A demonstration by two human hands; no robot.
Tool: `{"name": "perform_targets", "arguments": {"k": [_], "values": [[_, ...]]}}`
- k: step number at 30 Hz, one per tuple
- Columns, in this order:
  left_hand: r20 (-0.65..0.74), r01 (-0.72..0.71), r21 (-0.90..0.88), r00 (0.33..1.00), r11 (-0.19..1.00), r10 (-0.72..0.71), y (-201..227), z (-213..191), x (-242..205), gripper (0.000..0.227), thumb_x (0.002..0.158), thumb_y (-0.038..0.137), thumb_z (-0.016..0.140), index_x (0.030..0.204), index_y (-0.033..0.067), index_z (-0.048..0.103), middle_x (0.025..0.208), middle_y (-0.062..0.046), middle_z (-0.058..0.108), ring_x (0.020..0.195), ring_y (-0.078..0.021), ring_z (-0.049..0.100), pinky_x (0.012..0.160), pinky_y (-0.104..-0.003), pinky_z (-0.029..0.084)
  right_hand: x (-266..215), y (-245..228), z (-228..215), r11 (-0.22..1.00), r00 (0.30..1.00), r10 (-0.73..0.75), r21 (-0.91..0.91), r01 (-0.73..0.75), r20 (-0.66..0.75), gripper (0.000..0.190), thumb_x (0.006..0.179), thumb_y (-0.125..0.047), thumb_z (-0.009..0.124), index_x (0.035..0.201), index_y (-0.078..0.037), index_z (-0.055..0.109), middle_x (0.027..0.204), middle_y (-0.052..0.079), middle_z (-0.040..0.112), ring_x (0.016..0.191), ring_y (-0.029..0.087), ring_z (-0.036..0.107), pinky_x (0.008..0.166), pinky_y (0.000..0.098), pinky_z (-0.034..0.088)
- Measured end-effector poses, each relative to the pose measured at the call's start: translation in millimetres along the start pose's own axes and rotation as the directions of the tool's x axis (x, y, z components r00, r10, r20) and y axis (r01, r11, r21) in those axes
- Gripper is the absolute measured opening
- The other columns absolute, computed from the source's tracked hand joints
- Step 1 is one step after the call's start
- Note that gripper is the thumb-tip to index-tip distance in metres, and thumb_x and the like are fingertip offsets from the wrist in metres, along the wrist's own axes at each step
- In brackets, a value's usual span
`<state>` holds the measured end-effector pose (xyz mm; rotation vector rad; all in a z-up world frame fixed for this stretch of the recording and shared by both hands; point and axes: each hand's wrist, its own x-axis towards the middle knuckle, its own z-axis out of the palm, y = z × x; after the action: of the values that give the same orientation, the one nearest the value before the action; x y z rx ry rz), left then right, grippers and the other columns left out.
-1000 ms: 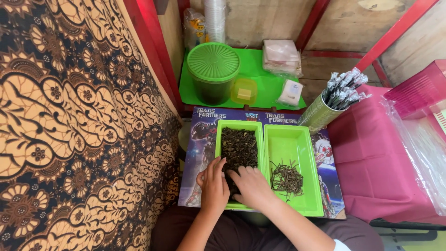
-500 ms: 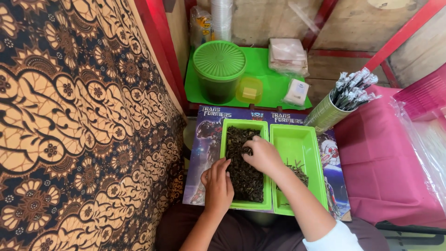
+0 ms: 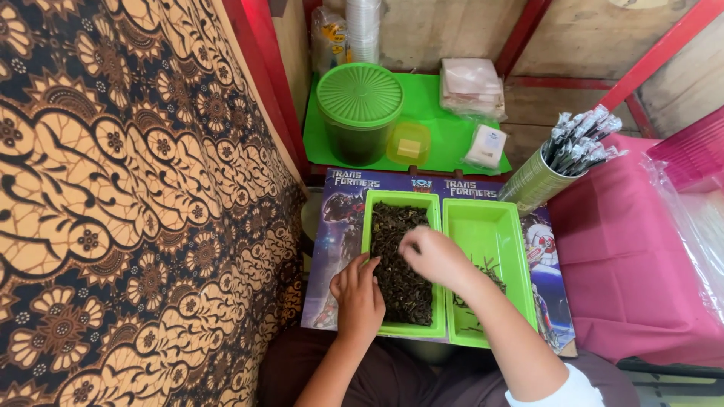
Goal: Sorting through dried tea leaves to remove stems and debris by hand.
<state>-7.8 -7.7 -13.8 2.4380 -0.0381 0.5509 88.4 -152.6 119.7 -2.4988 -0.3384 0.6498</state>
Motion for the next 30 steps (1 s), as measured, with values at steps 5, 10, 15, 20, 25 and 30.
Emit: {"name": "perform_targets", "arguments": {"k": [5, 10, 15, 20, 25, 30], "values": [[0.030, 0.010, -0.002, 1.000, 1.000, -0.010, -0.6, 0.6, -0.3, 0.046, 0.090, 0.001, 0.056, 0.133, 0.0159, 0.060, 0.138, -0.006, 0.057, 0.129, -0.0275, 0.052, 0.103, -0.047, 0.033, 19.7, 47.1, 83.6, 0.869, 0.981, -0.189, -0.472, 0.146, -0.045, 0.018, 0.084, -0.008, 0.058, 0.080, -0.007, 0.075, 0.082, 0.010, 0.065, 0.071, 0.030, 0.067, 0.055, 0.0425, 0.057], [0.044, 0.021, 0.000, 0.999, 1.000, -0.021, -1.9, 1.7, -1.4, 0.048, 0.089, 0.000, 0.056, 0.134, 0.0162, 0.060, 0.139, -0.006, 0.056, 0.131, -0.0285, 0.051, 0.103, -0.049, 0.033, 38.6, 85.4, 133.1, 0.652, 0.868, -0.439, -0.747, 0.130, -0.232, 0.002, 0.070, -0.010, 0.072, 0.069, -0.012, 0.072, 0.074, 0.007, 0.063, 0.065, 0.030, 0.063, 0.050, 0.0429, 0.049], [0.052, 0.021, -0.015, 0.998, 1.000, -0.021, -2.0, 1.5, -0.9, 0.047, 0.090, 0.000, 0.056, 0.134, 0.0156, 0.059, 0.139, -0.007, 0.056, 0.130, -0.0293, 0.050, 0.105, -0.049, 0.032, -1.6, 31.8, 68.6, 0.973, 0.999, -0.038, -0.227, 0.029, -0.034, 0.010, 0.088, -0.020, 0.066, 0.089, -0.017, 0.075, 0.090, 0.000, 0.061, 0.083, 0.024, 0.066, 0.059, 0.0410, 0.051], [0.056, 0.038, -0.018, 0.998, 0.999, -0.037, -0.7, 0.8, -0.1, 0.045, 0.091, 0.002, 0.056, 0.133, 0.0168, 0.060, 0.138, -0.006, 0.057, 0.129, -0.0283, 0.051, 0.104, -0.049, 0.032, -13.6, 44.3, 41.6, 0.948, 0.999, 0.016, 0.318, -0.003, -0.040, 0.008, 0.085, -0.019, 0.077, 0.087, -0.011, 0.078, 0.089, 0.001, 0.075, 0.084, 0.015, 0.069, 0.081, 0.0299, 0.054], [0.031, 0.025, -0.015, 0.999, 1.000, -0.024, -1.1, 1.6, -1.1, 0.043, 0.091, 0.002, 0.055, 0.132, 0.0172, 0.061, 0.137, -0.006, 0.058, 0.129, -0.0284, 0.052, 0.103, -0.049, 0.033, -15.7, 75.2, 48.2, 0.746, 0.997, 0.014, 0.662, -0.065, 0.082, 0.016, 0.089, -0.012, 0.083, 0.082, -0.009, 0.069, 0.062, -0.005, 0.038, 0.058, 0.009, 0.037, 0.063, 0.0229, 0.030], [0.031, 0.016, -0.011, 0.999, 1.000, -0.016, -1.6, 1.5, -1.1, 0.048, 0.087, 0.000, 0.057, 0.132, 0.0159, 0.061, 0.137, -0.007, 0.057, 0.129, -0.0279, 0.052, 0.103, -0.048, 0.033, 0.8, 79.2, 62.5, 0.278, 0.977, -0.118, 0.950, -0.140, 0.178, 0.012, 0.091, 0.004, 0.048, 0.092, 0.002, 0.060, 0.094, 0.019, 0.064, 0.086, 0.030, 0.064, 0.081, 0.0400, 0.057]]}}
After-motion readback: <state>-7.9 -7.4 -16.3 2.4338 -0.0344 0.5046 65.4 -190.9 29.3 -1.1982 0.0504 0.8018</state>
